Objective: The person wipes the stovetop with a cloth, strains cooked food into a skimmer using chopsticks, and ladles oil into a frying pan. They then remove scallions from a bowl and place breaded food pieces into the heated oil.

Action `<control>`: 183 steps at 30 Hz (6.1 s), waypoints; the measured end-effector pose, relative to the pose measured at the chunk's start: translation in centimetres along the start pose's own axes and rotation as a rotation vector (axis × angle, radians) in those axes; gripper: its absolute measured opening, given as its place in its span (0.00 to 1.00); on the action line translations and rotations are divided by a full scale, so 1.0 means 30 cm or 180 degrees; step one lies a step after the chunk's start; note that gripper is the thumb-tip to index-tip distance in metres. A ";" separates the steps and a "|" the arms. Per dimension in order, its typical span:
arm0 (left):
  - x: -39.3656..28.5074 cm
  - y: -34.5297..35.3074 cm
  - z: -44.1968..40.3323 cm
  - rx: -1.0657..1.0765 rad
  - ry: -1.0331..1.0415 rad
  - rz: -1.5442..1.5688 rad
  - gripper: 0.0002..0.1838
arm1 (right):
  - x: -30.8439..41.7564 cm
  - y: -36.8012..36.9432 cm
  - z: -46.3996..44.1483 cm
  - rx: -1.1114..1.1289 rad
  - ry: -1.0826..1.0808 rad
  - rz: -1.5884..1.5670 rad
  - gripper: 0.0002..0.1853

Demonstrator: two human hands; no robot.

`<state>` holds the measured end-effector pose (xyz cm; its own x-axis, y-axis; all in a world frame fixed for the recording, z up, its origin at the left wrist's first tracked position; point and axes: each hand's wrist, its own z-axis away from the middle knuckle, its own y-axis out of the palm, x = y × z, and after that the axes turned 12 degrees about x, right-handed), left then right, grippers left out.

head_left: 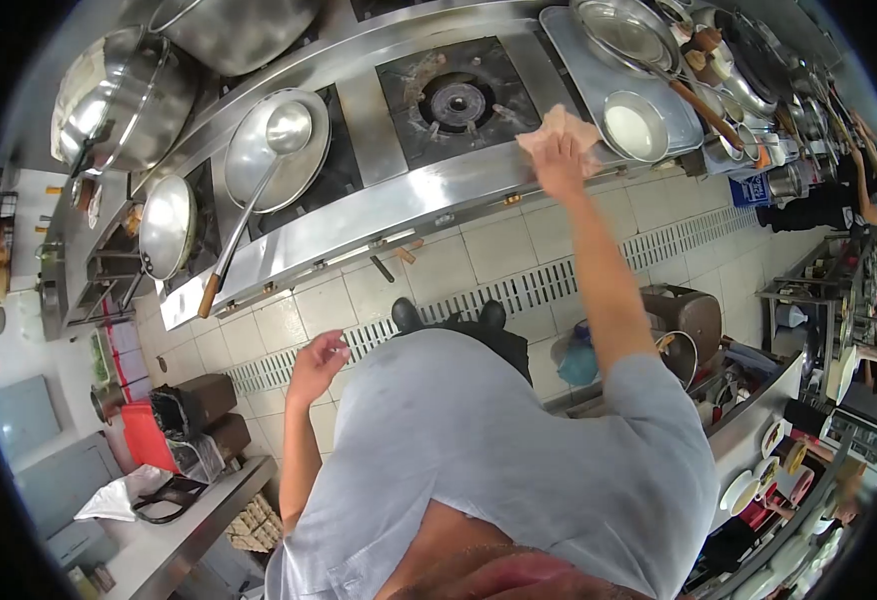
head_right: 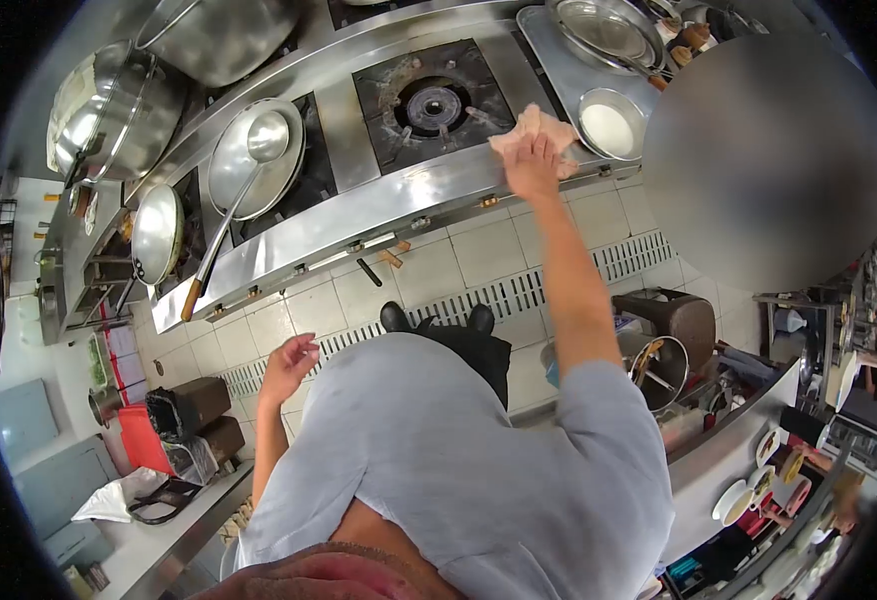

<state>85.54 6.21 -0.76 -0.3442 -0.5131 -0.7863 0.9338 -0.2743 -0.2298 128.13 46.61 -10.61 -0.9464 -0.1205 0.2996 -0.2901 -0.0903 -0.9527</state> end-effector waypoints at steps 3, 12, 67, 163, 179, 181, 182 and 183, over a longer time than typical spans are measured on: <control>0.074 -0.017 0.087 -0.0166 -0.0262 0.0455 0.24 | 0.154 0.207 0.054 -0.0761 -0.0186 0.0478 0.35; 0.070 -0.165 0.067 -0.0094 -0.0217 0.0462 0.25 | 0.932 0.349 0.352 0.0859 -0.1699 -0.2343 0.17; 0.381 -0.381 0.141 -0.0103 -0.0443 0.1035 0.24 | 0.027 0.371 -0.091 -0.0760 -0.0578 -0.0269 0.17; -0.736 0.556 -0.584 -0.0452 0.0669 0.1798 0.24 | -0.364 -1.006 -1.226 0.1391 0.0027 -0.4237 0.05; -0.787 0.537 -0.630 -0.0412 0.0696 0.1620 0.25 | -0.373 -1.148 -1.095 0.1375 -0.0169 -0.3285 0.15; -0.786 0.535 -0.635 -0.0373 0.0758 0.1639 0.24 | -0.388 -1.157 -1.087 0.1312 -0.0207 -0.3030 0.19; -0.784 0.535 -0.637 -0.0357 0.0790 0.1651 0.24 | -0.396 -1.161 -1.081 0.1258 -0.0226 -0.3074 0.15; -0.782 0.536 -0.638 -0.0353 0.0791 0.1659 0.24 | -0.395 -1.173 -1.060 0.1207 -0.0248 -0.3116 0.11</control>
<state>110.50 29.40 3.02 0.1837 -0.3477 -0.9194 0.9829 0.0565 0.1750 145.03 82.66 17.75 -0.3073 0.1103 0.9452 -0.8470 -0.4845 -0.2188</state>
